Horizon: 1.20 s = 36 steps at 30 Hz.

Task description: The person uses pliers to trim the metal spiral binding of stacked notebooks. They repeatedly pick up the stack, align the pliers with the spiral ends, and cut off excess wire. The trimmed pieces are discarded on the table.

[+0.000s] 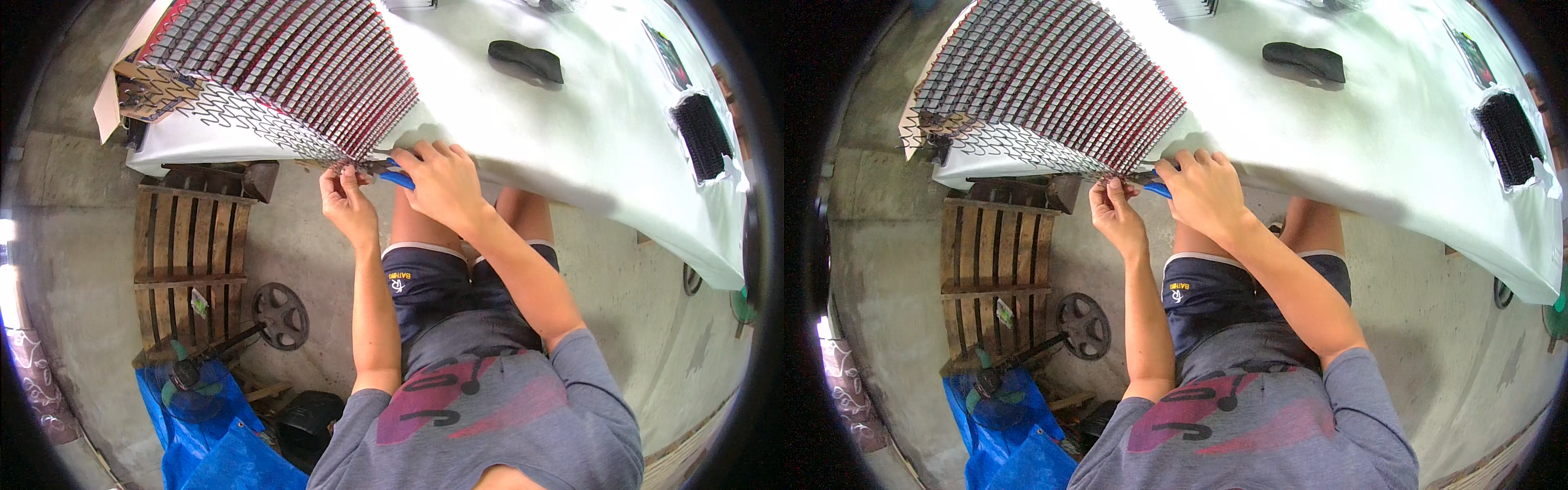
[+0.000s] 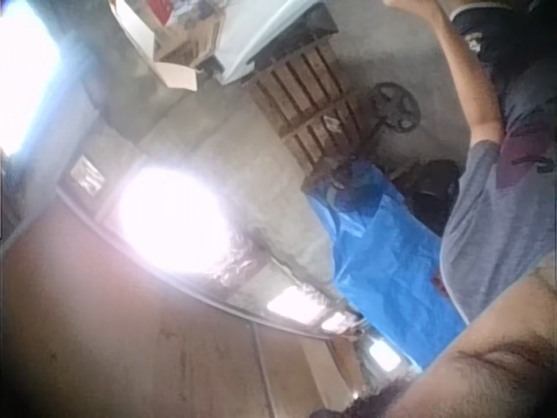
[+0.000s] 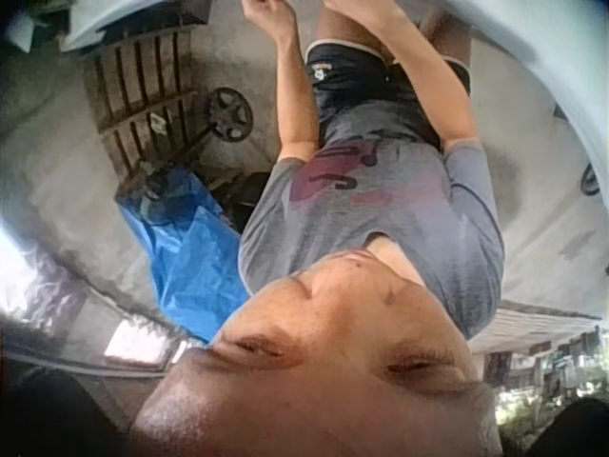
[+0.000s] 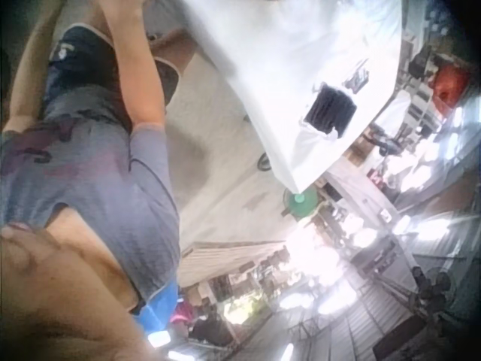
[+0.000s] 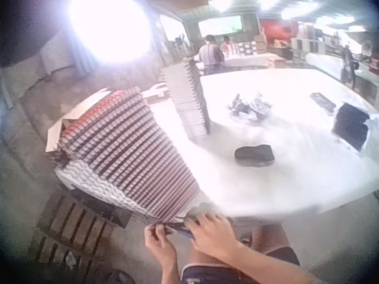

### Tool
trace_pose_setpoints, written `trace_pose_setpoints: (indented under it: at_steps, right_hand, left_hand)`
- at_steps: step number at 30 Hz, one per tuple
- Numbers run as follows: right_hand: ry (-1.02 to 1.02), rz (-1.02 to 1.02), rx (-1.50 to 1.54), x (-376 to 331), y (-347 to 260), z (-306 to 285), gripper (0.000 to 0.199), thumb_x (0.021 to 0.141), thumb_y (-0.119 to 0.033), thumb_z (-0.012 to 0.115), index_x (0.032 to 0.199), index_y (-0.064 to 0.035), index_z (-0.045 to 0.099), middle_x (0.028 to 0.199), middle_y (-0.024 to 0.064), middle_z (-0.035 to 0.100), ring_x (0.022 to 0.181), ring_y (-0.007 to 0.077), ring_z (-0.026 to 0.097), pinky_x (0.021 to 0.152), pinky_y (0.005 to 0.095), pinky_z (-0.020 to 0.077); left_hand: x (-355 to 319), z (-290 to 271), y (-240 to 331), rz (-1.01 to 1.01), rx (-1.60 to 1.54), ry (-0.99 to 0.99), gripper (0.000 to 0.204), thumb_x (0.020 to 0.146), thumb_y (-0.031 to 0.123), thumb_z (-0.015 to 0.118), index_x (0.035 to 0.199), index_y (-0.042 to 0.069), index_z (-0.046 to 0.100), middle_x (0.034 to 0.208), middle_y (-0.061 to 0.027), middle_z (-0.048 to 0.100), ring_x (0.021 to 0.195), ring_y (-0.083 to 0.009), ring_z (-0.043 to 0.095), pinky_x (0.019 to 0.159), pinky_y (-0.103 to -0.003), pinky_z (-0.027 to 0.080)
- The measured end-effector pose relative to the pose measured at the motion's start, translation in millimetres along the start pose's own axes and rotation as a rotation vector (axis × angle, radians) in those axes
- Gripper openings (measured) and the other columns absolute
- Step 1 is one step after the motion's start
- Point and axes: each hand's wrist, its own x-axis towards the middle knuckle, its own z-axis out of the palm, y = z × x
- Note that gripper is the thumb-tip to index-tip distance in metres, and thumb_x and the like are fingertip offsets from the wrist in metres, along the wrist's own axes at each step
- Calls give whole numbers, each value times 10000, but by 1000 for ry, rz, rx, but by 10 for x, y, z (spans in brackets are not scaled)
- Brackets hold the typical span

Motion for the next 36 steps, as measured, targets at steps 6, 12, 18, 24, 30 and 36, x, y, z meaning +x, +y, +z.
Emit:
trace_pose_setpoints:
  at_steps: [6,12,18,24,30,36]
  right_hand:
    - [-99,77,-40,-27,-20,-72,302,666,-138,677,966,-125,639,821,56,590,802,227,613,743,376,466]
    - [-12,79,-28,-61,-12,-230,442,702,-172,691,1126,-193,567,1005,34,529,1000,192,520,938,464,309]
    - [-13,76,-39,-18,-25,-141,497,666,-202,732,1130,-190,555,999,32,529,1022,187,513,946,498,309]
    - [-59,57,6,30,-30,-105,509,638,-184,733,1121,-224,577,969,21,528,955,187,529,846,431,335]
    - [-31,8,-7,52,-1,-121,434,624,-188,737,1039,-194,610,942,6,549,938,178,528,807,413,346]
    - [-10,-24,19,52,43,-99,400,600,-171,733,986,-164,630,923,22,569,916,184,539,807,364,376]
  left_hand:
    - [-9,10,36,-40,-40,5,145,929,127,535,900,-15,539,746,-42,573,623,-89,533,571,-228,450]
    - [-35,-53,60,-150,-149,-26,181,927,170,552,842,12,530,733,-38,560,618,-90,519,565,-230,459]
    - [-20,-46,97,-180,-174,-38,222,924,209,564,809,23,527,726,-37,554,618,-95,516,567,-237,461]
    - [-6,-46,97,-183,-181,-39,236,928,212,558,788,26,516,723,-40,553,608,-99,513,567,-233,452]
    - [-2,-72,42,-168,-197,-57,218,930,214,554,837,18,533,735,-41,551,620,-97,503,572,-234,443]
    - [-13,-67,53,-164,-192,-63,213,930,213,554,855,15,539,743,-41,550,626,-96,496,577,-234,440]
